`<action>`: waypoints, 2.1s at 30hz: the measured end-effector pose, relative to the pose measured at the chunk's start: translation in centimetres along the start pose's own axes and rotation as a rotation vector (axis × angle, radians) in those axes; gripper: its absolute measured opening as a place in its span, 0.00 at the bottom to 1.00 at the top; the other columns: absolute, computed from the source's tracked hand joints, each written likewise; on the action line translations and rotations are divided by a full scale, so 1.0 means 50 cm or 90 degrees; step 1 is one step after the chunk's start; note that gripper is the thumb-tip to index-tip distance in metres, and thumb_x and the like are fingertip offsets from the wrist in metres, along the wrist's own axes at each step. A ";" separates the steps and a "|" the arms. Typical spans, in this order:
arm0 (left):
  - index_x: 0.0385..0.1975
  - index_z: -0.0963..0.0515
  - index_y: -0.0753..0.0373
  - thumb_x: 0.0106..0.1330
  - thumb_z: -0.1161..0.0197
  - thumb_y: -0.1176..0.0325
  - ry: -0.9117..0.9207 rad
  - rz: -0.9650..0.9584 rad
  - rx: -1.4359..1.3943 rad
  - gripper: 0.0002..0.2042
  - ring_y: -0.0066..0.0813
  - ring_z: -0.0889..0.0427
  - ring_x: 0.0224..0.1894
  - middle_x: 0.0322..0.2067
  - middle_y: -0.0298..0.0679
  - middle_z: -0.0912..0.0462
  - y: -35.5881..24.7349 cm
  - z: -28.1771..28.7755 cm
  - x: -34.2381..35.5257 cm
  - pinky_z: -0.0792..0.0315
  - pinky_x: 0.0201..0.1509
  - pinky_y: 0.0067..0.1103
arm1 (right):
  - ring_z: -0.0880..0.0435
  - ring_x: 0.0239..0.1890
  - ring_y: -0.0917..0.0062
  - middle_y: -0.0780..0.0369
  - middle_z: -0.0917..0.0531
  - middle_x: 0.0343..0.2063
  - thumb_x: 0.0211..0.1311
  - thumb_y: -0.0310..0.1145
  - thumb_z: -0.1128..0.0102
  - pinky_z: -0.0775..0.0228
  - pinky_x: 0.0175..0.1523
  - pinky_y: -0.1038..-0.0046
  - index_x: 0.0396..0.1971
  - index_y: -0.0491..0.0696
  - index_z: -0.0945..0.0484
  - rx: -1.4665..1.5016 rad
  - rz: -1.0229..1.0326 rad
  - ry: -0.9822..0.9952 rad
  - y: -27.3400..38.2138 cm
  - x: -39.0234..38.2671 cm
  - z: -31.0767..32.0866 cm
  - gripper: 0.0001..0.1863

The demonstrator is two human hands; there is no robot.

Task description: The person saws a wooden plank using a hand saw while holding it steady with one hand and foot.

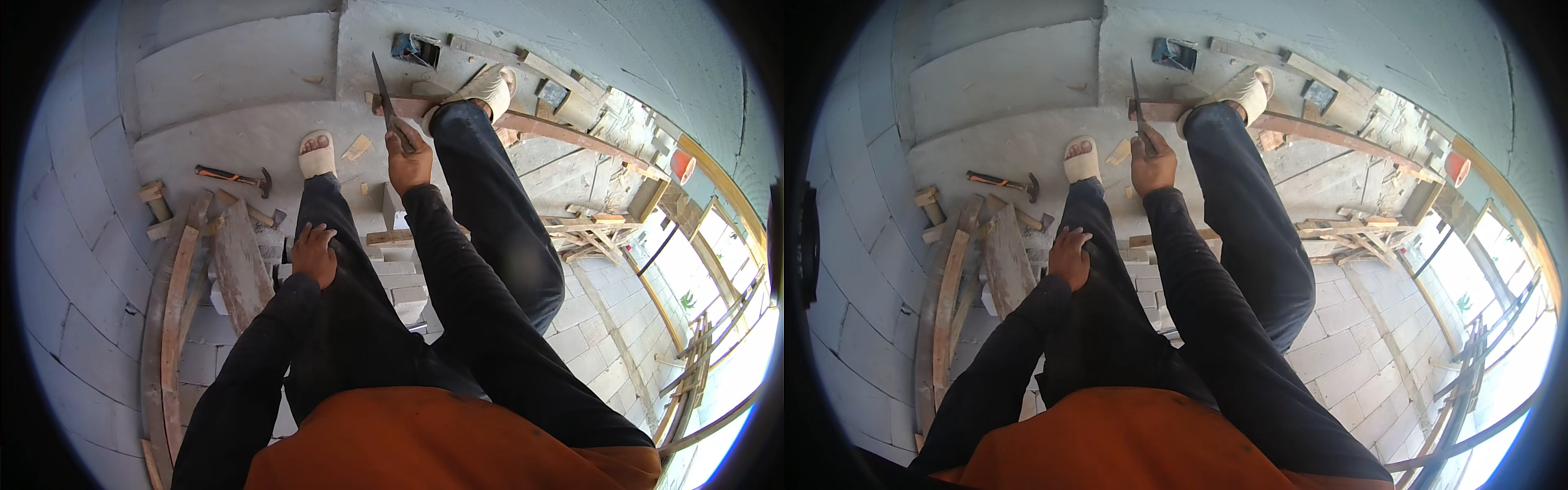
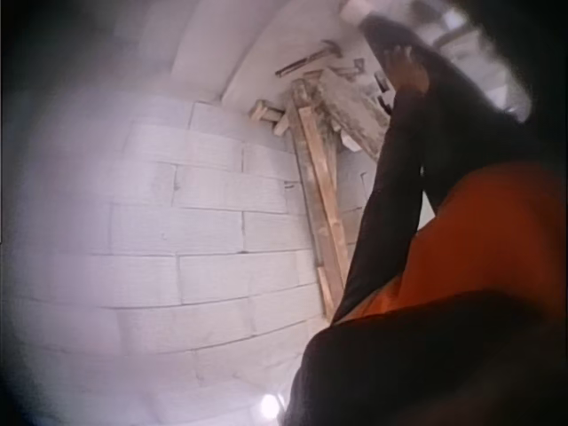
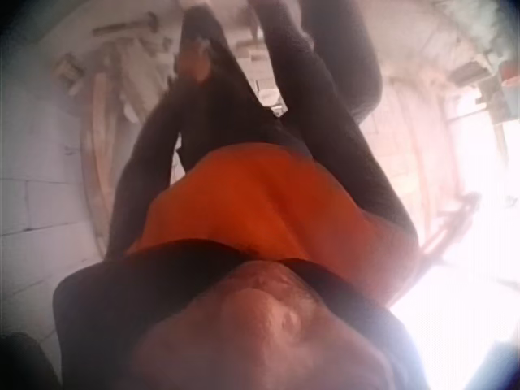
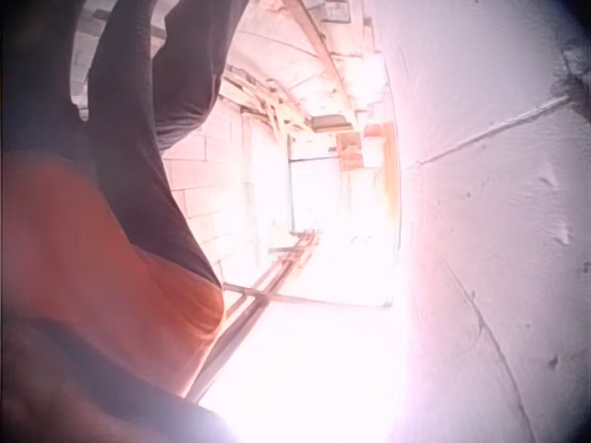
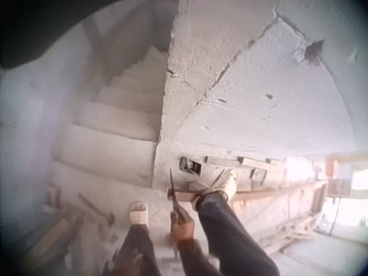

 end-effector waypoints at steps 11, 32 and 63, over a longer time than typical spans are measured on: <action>0.61 0.19 0.53 0.65 0.41 0.72 0.014 -0.001 0.006 0.22 0.50 0.37 0.78 0.69 0.39 0.23 -0.005 -0.019 -0.005 0.38 0.77 0.46 | 0.13 0.57 0.63 0.47 0.13 0.56 0.74 0.29 0.37 0.26 0.65 0.67 0.60 0.37 0.19 -0.077 0.030 -0.007 0.012 -0.029 0.016 0.19; 0.68 0.28 0.63 0.64 0.42 0.80 -0.125 -0.126 -0.295 0.28 0.54 0.30 0.73 0.69 0.53 0.25 -0.106 0.110 0.176 0.35 0.78 0.40 | 0.21 0.33 0.78 0.60 0.18 0.37 0.72 0.32 0.34 0.23 0.40 0.74 0.80 0.41 0.42 -0.116 0.096 0.030 0.018 -0.001 -0.039 0.41; 0.59 0.32 0.64 0.52 0.22 0.69 -0.068 -0.506 -0.137 0.34 0.56 0.29 0.73 0.61 0.53 0.24 -0.368 0.234 0.212 0.31 0.76 0.41 | 0.15 0.61 0.65 0.45 0.16 0.59 0.71 0.26 0.39 0.26 0.65 0.69 0.68 0.32 0.28 -0.001 -0.026 0.041 0.189 -0.238 0.057 0.28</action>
Point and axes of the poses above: each hand's wrist, its own x-axis towards the middle knuckle, its own z-axis out of the back of the hand, y = z × x, the point moved 7 cm from there along x, towards the middle knuckle
